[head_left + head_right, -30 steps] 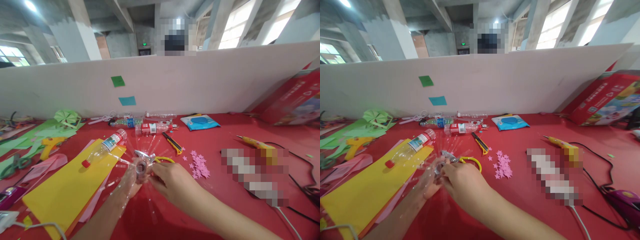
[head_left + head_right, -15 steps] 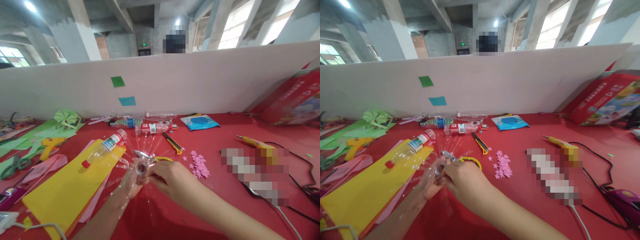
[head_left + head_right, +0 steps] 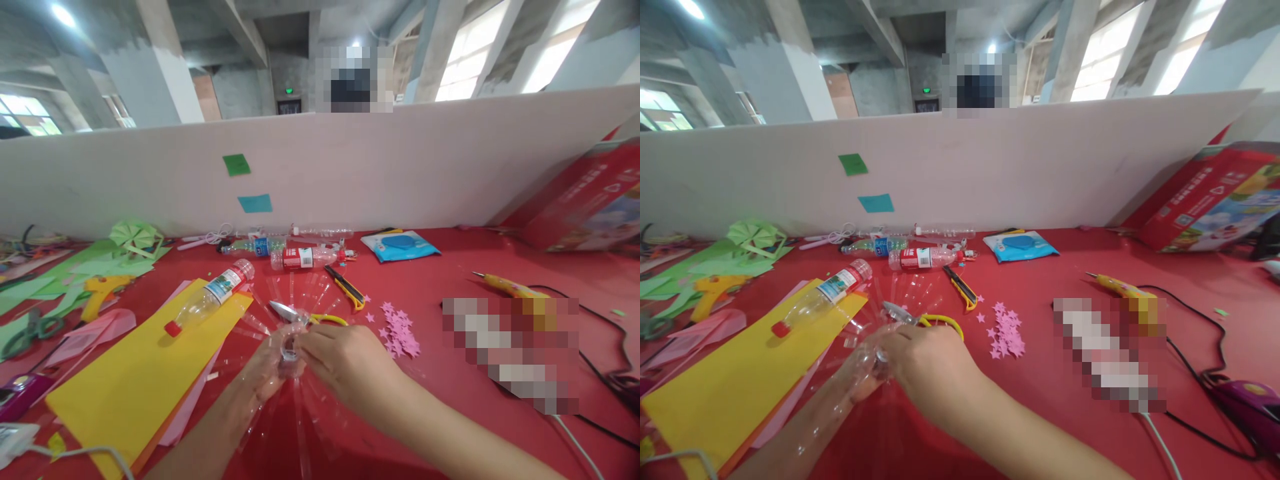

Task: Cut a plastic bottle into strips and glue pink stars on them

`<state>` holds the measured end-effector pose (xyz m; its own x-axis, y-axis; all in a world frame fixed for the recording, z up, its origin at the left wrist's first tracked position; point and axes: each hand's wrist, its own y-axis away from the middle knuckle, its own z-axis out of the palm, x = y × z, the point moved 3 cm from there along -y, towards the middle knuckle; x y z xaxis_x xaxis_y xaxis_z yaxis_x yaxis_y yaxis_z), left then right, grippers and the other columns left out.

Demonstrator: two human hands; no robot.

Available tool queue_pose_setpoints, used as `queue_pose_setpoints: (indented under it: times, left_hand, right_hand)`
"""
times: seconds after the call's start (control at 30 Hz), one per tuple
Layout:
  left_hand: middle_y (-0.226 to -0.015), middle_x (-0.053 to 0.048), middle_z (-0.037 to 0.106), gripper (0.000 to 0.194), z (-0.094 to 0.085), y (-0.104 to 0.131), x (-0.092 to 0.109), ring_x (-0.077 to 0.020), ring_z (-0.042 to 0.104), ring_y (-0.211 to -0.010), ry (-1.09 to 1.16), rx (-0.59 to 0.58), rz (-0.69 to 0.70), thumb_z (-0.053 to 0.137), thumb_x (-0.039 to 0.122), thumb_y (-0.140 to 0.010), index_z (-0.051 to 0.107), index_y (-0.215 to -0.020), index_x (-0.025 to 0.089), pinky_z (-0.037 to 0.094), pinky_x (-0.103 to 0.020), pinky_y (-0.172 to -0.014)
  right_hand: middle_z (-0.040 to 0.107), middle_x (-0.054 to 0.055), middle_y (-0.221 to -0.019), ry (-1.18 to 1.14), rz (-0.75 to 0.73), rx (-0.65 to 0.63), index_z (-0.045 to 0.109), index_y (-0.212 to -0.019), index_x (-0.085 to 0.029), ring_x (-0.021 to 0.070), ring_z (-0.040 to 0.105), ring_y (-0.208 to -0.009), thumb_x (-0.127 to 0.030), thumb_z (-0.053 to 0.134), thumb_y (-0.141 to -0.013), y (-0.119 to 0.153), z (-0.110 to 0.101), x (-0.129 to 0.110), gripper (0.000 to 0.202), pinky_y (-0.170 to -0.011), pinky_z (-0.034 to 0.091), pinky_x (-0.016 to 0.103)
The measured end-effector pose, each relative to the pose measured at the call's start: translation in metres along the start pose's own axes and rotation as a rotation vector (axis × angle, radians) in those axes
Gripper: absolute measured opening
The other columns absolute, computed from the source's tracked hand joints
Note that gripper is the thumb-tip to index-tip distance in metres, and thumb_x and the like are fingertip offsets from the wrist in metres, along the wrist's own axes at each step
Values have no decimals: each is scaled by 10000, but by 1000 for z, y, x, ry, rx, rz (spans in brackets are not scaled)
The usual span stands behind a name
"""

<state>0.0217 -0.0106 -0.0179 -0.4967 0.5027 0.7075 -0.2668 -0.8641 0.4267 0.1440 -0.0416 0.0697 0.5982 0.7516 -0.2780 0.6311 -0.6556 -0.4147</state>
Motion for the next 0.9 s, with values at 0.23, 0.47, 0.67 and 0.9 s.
queue_pose_setpoints:
  times: [0.23,0.47,0.67,0.9]
  left_hand:
    - [-443,73,407,234,-7,-8,1,-32,273,-353,39,30,3,651,287,-674,492,-559,159,206,-176,-371]
    - [-457,80,417,165,-13,-11,1,-26,292,-335,72,-24,32,616,231,-718,515,-611,155,240,-158,-351]
    - [-416,91,386,237,-8,-8,3,-10,238,-317,116,-12,-12,648,279,-693,486,-575,151,189,-143,-333]
    - [-410,88,375,284,-5,-8,2,-14,252,-321,103,-4,-4,657,297,-682,452,-549,152,179,-145,-335]
  right_hand:
    - [674,30,-798,-99,162,-92,645,-814,-164,128,582,-663,-149,533,-829,-2,-6,0,114,-583,346,232]
    - [650,18,-731,-127,180,-89,628,-807,-171,112,541,-601,-148,523,-823,-4,-8,0,109,-543,319,213]
    - [667,29,-696,1,179,-233,621,-729,-155,107,540,-567,-139,519,-830,-6,0,0,145,-509,284,214]
    - [622,12,-639,34,157,-213,598,-705,-152,93,488,-519,-114,512,-819,-4,-1,1,147,-487,241,225]
